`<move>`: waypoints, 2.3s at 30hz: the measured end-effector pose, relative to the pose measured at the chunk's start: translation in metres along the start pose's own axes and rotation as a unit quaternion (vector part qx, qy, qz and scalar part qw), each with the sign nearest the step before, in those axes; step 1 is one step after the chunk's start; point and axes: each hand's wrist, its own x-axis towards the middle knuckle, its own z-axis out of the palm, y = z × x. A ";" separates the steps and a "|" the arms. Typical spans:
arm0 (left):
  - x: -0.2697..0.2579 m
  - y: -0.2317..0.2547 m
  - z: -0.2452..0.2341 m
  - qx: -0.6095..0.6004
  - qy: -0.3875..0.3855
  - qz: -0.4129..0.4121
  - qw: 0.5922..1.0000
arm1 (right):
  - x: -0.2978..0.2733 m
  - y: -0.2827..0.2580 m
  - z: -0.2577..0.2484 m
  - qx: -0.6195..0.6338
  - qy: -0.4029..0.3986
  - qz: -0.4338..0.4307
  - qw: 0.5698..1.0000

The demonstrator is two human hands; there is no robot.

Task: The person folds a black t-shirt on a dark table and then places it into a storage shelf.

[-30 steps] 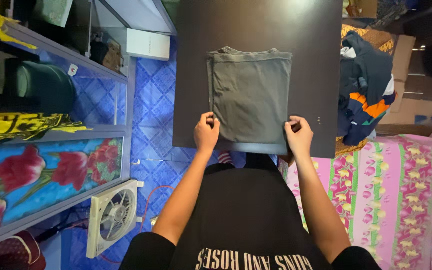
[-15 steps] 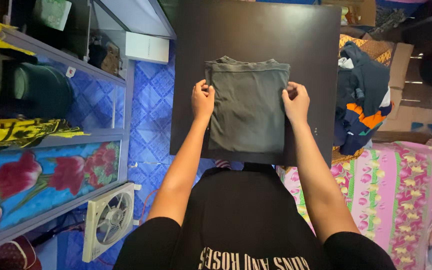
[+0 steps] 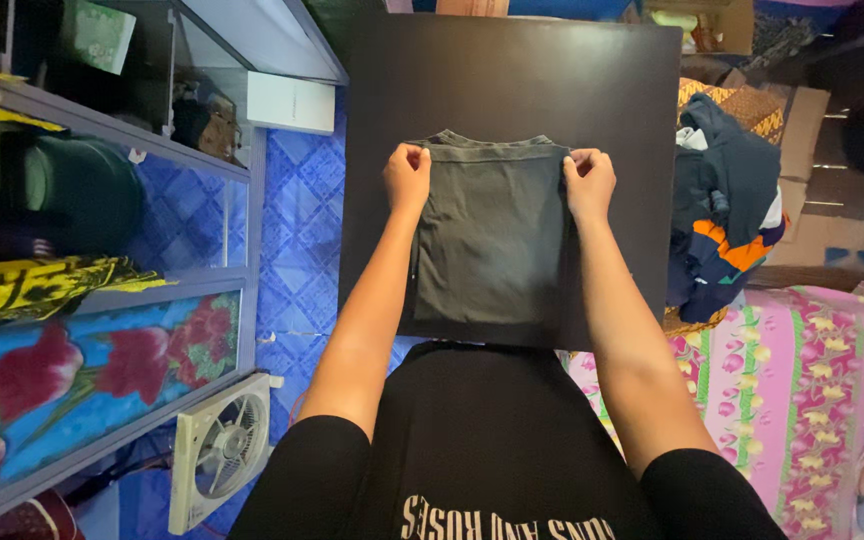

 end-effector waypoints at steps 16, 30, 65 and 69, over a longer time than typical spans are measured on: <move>0.016 0.015 -0.010 0.005 -0.078 -0.043 0.996 | 0.012 -0.006 0.000 0.055 -0.022 0.020 0.998; -0.024 0.064 -0.015 0.147 0.028 0.171 0.974 | -0.038 -0.065 0.003 -0.126 0.052 -0.093 0.986; -0.027 0.009 -0.059 0.399 -0.082 0.159 0.899 | -0.043 -0.005 -0.023 -0.341 -0.064 -0.179 0.921; -0.045 0.021 -0.050 0.356 -0.048 0.141 0.923 | -0.055 -0.014 -0.023 -0.345 -0.051 -0.189 0.918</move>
